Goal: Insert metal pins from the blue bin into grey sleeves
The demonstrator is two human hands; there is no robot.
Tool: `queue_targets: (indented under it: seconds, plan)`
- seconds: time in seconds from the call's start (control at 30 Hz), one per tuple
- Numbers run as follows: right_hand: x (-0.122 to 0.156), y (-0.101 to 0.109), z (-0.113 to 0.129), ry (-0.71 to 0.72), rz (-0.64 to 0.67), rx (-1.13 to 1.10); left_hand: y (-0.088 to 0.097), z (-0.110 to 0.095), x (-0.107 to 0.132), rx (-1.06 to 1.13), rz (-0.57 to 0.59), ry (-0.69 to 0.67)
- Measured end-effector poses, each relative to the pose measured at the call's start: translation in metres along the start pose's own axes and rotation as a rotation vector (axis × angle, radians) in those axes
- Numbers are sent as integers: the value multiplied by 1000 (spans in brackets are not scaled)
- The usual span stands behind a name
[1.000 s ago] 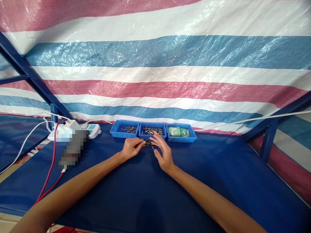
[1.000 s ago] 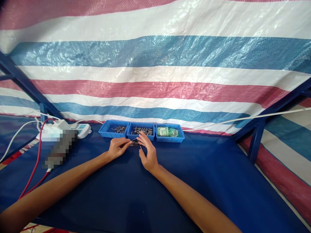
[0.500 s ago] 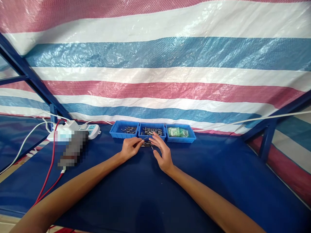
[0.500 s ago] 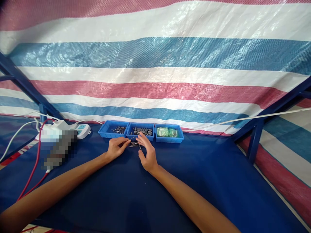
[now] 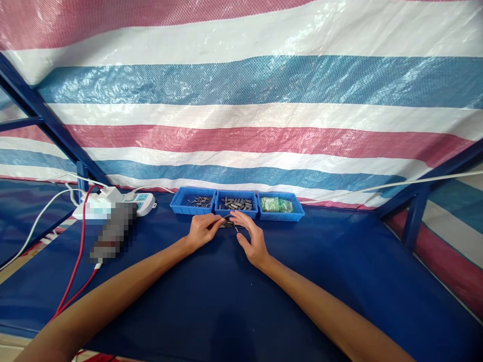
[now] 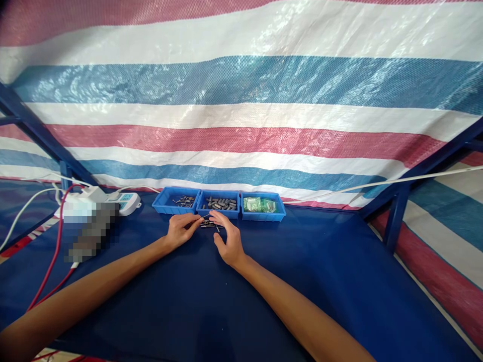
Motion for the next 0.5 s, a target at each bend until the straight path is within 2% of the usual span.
queue_targets:
  seconds: [0.1,0.27,0.5]
  plan:
    - [0,1,1,5,-8,8,2,2,0,-1,-15,18]
    - [0,0,3,14,12,8,-5,-6,0,51,56,-70]
    - [0,1,3,13,3,16,2,-1,-1,23,-8,-9]
Point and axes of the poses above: each hand's wrist, its own x-axis away from the middle knuckle, its own y-axis out of the back of the hand, z = x × y, the point moved 9 cm from there along -x, towards the middle knuckle, and after that the axes turned 4 degrees about -y, right-handed, at the moved point
